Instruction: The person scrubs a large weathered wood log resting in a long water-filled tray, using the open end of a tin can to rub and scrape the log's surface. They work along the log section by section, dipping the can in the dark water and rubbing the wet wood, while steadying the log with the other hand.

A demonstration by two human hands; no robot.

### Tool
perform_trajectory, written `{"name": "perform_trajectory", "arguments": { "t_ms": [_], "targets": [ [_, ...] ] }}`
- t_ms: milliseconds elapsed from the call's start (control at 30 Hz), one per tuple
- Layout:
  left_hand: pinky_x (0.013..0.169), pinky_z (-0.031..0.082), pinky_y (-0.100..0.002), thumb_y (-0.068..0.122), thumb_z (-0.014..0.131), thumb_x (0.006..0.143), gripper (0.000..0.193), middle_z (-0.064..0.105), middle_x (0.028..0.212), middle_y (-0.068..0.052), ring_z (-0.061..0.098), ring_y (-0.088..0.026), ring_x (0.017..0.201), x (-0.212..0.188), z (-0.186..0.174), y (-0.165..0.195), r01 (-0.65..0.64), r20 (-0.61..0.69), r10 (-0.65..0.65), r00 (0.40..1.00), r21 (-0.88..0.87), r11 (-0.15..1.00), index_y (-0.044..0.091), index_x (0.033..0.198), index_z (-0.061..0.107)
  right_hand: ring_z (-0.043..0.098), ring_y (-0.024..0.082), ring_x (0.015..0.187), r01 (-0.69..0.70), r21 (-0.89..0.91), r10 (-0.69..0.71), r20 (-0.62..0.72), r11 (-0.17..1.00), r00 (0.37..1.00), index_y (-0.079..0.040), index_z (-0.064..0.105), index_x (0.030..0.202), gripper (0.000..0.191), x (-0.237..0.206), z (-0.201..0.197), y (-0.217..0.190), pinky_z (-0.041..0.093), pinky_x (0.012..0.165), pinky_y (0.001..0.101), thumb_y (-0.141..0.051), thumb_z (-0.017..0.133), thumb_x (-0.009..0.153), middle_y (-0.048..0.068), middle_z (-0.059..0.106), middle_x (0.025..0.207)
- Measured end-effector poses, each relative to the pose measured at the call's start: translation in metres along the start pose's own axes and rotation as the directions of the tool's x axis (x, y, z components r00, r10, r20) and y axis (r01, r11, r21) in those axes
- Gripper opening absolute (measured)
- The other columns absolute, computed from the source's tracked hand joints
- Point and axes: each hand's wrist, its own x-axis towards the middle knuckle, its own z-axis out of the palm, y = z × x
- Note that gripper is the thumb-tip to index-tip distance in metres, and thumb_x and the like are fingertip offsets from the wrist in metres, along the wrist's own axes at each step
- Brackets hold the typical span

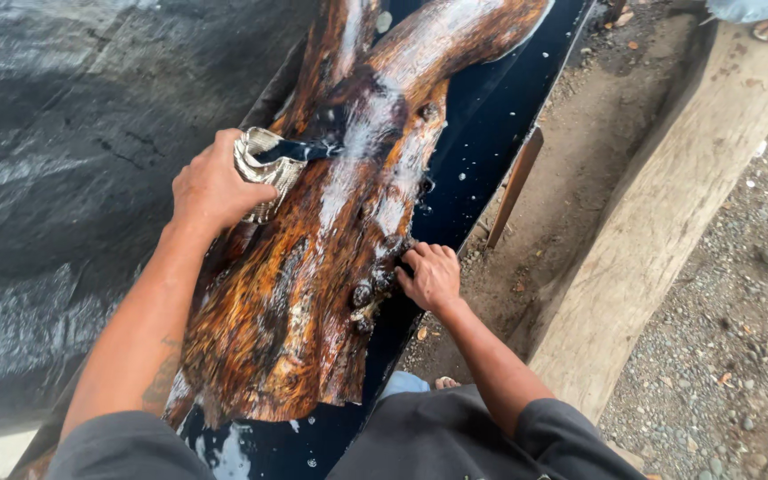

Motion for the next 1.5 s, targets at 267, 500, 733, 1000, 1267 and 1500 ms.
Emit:
{"name": "perform_trajectory", "arguments": {
  "t_ms": [267,500,733,1000,1267,1500],
  "targets": [
    [0.085,0.052,-0.054,0.045,0.088,0.067,0.076,0.070,0.114,-0.020,0.068,-0.043,0.102,0.079,0.030,0.039,-0.161,0.030,0.158,0.987,0.117,0.980,0.011,0.127,0.054,0.060,0.024,0.098,-0.009,0.034,0.009,-0.003,0.999,1.000,-0.015,0.071,0.091,0.023,-0.002,0.004,0.007,0.043,0.092,0.0408,-0.038,0.072,0.087,0.003,0.065,0.100],
    [0.080,0.052,-0.058,0.043,0.092,0.067,0.079,0.068,0.110,-0.022,0.067,-0.045,0.098,0.120,0.044,0.054,-0.286,-0.144,0.315,0.938,0.190,0.939,0.011,0.128,0.053,0.060,0.024,0.100,-0.008,0.029,0.008,-0.024,1.000,1.000,-0.015,0.072,0.091,0.023,-0.004,0.008,0.008,0.043,0.092,0.0405,-0.037,0.072,0.085,0.003,0.065,0.104],
    [0.083,0.052,-0.056,0.041,0.094,0.070,0.081,0.069,0.118,-0.020,0.067,-0.044,0.104,0.092,0.019,0.019,-0.274,-0.210,0.306,0.928,0.169,0.947,0.012,0.134,0.055,0.060,0.022,0.101,-0.026,0.021,0.026,0.003,0.999,1.000,-0.016,0.073,0.093,0.022,-0.005,0.010,0.006,0.041,0.094,0.0404,-0.037,0.071,0.086,0.002,0.065,0.107],
    [0.099,0.056,-0.037,0.034,0.092,0.079,0.078,0.072,0.126,-0.015,0.071,-0.026,0.116,-0.060,-0.012,-0.154,-0.206,-0.304,0.112,0.946,-0.297,0.932,0.004,0.138,0.052,0.060,0.023,0.099,-0.043,-0.051,0.048,0.111,0.998,0.993,-0.017,0.074,0.094,0.026,-0.005,0.013,0.002,0.041,0.093,0.0408,-0.041,0.070,0.087,0.004,0.064,0.110],
    [0.085,0.049,-0.031,0.024,0.063,0.102,0.033,0.069,0.113,-0.002,0.064,-0.012,0.096,-0.355,0.036,-0.290,0.443,0.129,-0.571,0.811,-0.772,0.456,0.006,0.129,0.067,0.062,0.025,0.104,-0.005,-0.017,0.006,0.046,1.000,0.999,-0.017,0.075,0.095,0.024,-0.014,0.025,0.003,0.041,0.094,0.0421,-0.040,0.072,0.087,0.003,0.065,0.112],
    [0.074,0.056,-0.037,-0.008,0.077,0.072,0.050,0.073,0.101,-0.020,0.071,-0.024,0.082,-0.512,0.149,-0.244,0.504,0.152,-0.693,0.705,-0.795,0.338,-0.006,0.121,0.068,0.062,0.025,0.104,0.012,-0.030,-0.010,0.048,0.999,0.999,-0.018,0.077,0.095,0.023,-0.015,0.026,0.000,0.041,0.094,0.0427,-0.039,0.073,0.086,0.003,0.065,0.115]
  ]
}}
